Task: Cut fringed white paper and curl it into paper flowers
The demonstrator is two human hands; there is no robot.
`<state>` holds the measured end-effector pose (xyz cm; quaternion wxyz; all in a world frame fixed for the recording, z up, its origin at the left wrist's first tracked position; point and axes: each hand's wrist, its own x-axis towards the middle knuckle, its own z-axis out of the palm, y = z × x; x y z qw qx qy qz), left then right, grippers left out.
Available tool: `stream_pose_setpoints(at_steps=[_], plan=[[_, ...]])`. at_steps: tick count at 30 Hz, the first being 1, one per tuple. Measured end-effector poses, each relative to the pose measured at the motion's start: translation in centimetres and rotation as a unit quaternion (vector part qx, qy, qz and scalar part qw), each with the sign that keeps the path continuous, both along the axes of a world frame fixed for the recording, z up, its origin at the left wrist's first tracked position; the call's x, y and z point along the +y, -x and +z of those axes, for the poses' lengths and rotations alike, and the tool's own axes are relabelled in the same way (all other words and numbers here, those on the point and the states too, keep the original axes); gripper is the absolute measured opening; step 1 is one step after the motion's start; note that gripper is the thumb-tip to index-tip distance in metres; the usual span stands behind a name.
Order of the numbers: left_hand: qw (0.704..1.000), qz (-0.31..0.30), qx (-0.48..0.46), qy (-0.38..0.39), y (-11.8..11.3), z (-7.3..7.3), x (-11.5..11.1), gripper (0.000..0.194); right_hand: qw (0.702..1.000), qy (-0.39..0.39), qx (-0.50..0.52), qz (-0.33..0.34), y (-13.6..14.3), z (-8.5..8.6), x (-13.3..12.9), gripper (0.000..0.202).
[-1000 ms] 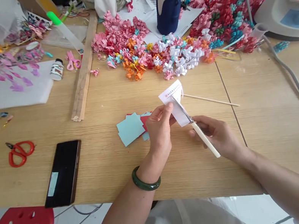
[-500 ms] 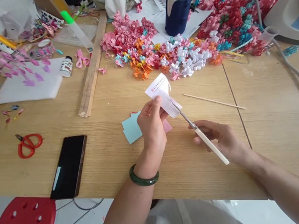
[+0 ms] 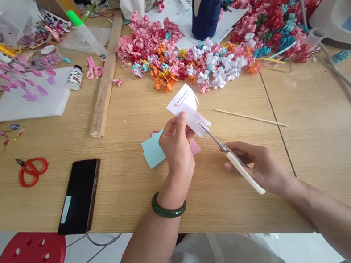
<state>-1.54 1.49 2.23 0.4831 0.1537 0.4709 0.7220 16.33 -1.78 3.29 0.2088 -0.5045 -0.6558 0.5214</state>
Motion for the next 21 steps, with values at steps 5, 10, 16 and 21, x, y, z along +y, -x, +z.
stream_pose_setpoints(at_steps=[5, 10, 16, 21], plan=[[1.000, -0.003, -0.003, -0.002, -0.03, 0.03, -0.01, 0.024, 1.000, -0.002, -0.001, -0.008, -0.06, -0.08, -0.06, 0.044], [1.000, -0.001, 0.009, 0.008, -0.02, -0.02, -0.01, 0.024, 1.000, -0.006, -0.003, -0.003, -0.05, -0.14, -0.03, 0.044], [1.000, -0.007, 0.013, 0.005, -0.17, -0.02, -0.03, 0.024, 1.000, -0.002, -0.005, -0.001, -0.06, -0.07, -0.08, 0.039], [1.000, -0.004, 0.010, 0.005, -0.15, 0.01, -0.04, 0.025, 1.000, 0.000, -0.003, -0.005, -0.13, -0.27, -0.12, 0.034]])
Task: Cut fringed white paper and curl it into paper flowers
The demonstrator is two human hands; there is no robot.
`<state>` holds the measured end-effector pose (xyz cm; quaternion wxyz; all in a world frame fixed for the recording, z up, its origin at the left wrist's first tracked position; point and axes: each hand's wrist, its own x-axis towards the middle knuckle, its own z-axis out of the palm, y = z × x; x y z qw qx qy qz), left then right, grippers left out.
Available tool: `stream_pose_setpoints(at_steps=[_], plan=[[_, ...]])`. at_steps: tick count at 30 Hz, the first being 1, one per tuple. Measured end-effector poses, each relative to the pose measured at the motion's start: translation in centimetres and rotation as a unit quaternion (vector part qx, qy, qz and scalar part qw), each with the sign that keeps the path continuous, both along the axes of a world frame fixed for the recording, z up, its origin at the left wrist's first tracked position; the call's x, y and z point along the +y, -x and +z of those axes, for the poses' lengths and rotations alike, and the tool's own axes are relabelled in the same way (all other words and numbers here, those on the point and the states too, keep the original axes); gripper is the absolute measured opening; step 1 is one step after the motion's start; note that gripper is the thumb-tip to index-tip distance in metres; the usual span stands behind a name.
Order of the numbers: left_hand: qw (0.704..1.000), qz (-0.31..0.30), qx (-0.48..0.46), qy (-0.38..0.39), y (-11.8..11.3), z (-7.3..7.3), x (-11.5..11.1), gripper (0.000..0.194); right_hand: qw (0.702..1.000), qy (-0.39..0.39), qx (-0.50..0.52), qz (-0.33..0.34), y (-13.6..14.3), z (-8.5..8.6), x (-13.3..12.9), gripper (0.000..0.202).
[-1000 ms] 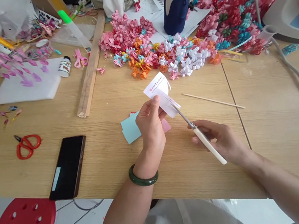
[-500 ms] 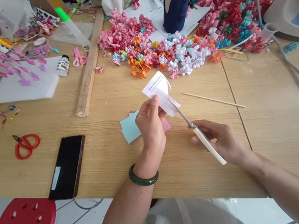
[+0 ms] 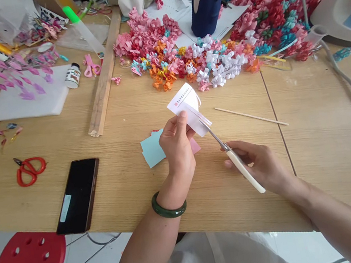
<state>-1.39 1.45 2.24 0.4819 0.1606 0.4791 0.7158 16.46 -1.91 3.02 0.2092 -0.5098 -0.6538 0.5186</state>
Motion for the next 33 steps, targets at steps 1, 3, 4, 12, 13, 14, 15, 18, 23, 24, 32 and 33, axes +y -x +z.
stream_pose_setpoints(at_steps=[1, 3, 4, 12, 13, 14, 15, 18, 23, 24, 32, 33], plan=[[1.000, 0.000, -0.004, -0.001, 0.0, 0.0, 0.0, 0.025, 1.000, 0.000, 0.000, -0.004, 0.0, -0.1, 0.0, 0.033], [1.000, -0.001, -0.010, -0.004, 0.0, 0.0, 0.0, 0.025, 1.000, -0.003, -0.002, -0.012, 0.0, -0.4, -0.1, 0.032], [1.000, -0.002, -0.011, -0.004, 0.0, -0.1, 0.1, 0.026, 1.000, -0.006, -0.003, -0.015, -0.1, -0.5, -0.2, 0.032], [1.000, -0.002, -0.012, 0.003, 0.1, -0.2, 0.1, 0.025, 1.000, -0.007, 0.000, -0.005, -0.1, -0.4, -0.1, 0.035], [1.000, -0.002, -0.010, 0.003, 0.1, -0.2, 0.1, 0.024, 1.000, -0.006, 0.000, -0.003, -0.1, -0.3, -0.1, 0.037], [1.000, -0.002, -0.008, 0.003, 0.1, -0.2, 0.1, 0.024, 1.000, -0.005, 0.001, -0.001, -0.1, -0.2, 0.0, 0.038], [1.000, -0.004, -0.006, 0.004, 0.1, -0.2, 0.1, 0.024, 1.000, -0.004, 0.002, -0.001, 0.0, -0.1, 0.0, 0.039], [1.000, -0.015, -0.006, 0.008, 0.0, -0.2, 0.1, 0.025, 1.000, -0.003, 0.003, 0.000, 0.1, 0.1, 0.1, 0.040], [1.000, -0.020, -0.006, 0.008, -0.1, -0.3, 0.0, 0.023, 1.000, 0.000, 0.000, -0.002, 0.2, 0.2, 0.1, 0.040], [1.000, -0.019, -0.005, 0.009, -0.1, -0.2, 0.0, 0.023, 1.000, 0.001, 0.000, -0.001, 0.2, 0.3, 0.1, 0.040], [1.000, -0.009, -0.007, 0.007, 0.1, -0.3, 0.1, 0.026, 1.000, 0.027, -0.006, 0.008, 0.1, 0.6, -0.2, 0.042], [1.000, -0.006, -0.007, 0.006, 0.2, -0.3, 0.1, 0.026, 0.999, 0.030, -0.004, 0.009, 0.1, 0.6, -0.2, 0.042]])
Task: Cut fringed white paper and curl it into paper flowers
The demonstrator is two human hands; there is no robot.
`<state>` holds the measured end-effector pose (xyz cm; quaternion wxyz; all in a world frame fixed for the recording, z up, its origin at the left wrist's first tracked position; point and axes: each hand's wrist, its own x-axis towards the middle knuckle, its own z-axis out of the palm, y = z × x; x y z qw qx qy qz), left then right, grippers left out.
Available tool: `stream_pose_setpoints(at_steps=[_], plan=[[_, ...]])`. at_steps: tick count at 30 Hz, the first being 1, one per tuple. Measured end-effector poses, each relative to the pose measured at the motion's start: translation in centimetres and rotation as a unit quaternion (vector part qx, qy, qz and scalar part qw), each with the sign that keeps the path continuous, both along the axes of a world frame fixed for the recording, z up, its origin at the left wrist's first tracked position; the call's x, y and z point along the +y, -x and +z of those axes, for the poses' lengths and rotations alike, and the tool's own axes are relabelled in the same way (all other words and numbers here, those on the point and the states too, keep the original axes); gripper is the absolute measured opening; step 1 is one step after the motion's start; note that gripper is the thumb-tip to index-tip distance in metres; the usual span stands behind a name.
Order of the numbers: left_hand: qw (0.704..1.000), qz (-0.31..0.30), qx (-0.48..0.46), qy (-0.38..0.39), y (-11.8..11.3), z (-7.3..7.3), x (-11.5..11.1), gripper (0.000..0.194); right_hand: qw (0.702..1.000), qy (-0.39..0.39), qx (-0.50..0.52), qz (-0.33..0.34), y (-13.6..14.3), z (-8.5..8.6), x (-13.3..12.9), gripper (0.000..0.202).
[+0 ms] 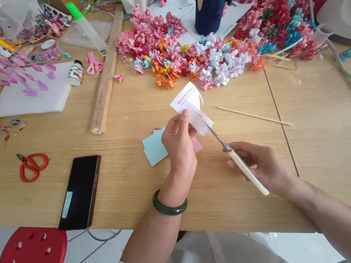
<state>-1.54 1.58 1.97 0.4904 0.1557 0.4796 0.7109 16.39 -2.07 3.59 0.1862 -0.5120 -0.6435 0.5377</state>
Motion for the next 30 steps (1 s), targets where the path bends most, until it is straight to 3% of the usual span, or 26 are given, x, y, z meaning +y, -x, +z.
stream_pose_setpoints(at_steps=[7, 18, 30], plan=[[1.000, -0.018, 0.001, 0.001, -0.1, 0.0, -0.2, 0.026, 1.000, 0.002, 0.004, -0.002, 0.0, -0.1, 0.0, 0.040], [1.000, 0.009, -0.002, -0.011, 0.3, -0.1, 0.2, 0.024, 1.000, 0.017, 0.018, -0.003, 0.0, -0.2, -0.2, 0.037], [0.999, -0.028, 0.038, 0.021, -0.8, -0.3, -0.4, 0.027, 0.999, 0.013, 0.034, -0.014, -0.1, -0.6, 0.0, 0.038]])
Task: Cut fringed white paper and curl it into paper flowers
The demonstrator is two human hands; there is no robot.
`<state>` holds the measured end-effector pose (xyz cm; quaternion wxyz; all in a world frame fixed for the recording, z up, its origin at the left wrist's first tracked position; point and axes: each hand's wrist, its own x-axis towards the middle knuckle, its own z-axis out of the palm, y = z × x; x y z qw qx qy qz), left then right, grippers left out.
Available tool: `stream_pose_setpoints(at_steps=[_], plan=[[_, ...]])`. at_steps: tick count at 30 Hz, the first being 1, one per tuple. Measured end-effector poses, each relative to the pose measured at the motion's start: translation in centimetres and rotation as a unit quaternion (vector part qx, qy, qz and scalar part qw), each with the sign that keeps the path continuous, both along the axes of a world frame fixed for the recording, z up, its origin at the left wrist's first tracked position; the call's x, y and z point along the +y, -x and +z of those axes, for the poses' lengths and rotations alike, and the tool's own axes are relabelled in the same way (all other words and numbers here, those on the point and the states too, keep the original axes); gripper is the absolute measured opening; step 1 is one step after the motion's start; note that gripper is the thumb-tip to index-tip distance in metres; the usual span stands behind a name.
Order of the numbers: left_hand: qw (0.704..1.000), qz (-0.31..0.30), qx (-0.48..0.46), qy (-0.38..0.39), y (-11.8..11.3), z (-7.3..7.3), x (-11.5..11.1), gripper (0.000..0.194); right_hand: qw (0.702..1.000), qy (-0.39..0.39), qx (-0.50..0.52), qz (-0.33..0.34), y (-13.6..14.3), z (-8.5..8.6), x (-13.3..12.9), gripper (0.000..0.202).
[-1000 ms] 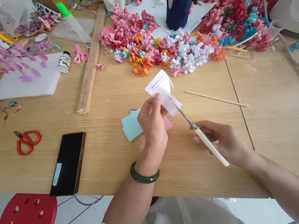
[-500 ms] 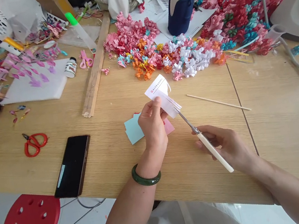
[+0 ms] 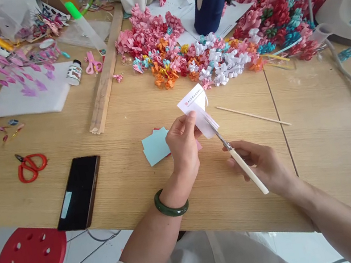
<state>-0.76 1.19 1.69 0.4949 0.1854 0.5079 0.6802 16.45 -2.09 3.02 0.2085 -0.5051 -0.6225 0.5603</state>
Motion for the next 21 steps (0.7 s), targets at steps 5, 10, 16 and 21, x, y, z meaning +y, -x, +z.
stream_pose_setpoints(at_steps=[5, 10, 16, 21], plan=[[0.999, -0.029, 0.000, 0.021, -0.32, 0.09, -0.30, 0.026, 1.000, -0.008, -0.001, -0.005, -0.24, -0.56, 0.00, 0.041], [0.999, -0.030, 0.003, 0.029, -0.48, 0.24, -0.36, 0.029, 1.000, -0.013, -0.003, -0.004, -0.27, -0.58, 0.04, 0.040], [0.999, -0.029, -0.002, 0.021, -0.53, 0.34, -0.30, 0.032, 1.000, -0.010, -0.003, -0.015, -0.18, -0.63, 0.04, 0.039], [1.000, -0.025, -0.014, 0.013, -0.54, 0.37, -0.34, 0.029, 0.999, -0.018, -0.013, -0.033, -0.23, -0.81, -0.02, 0.037]])
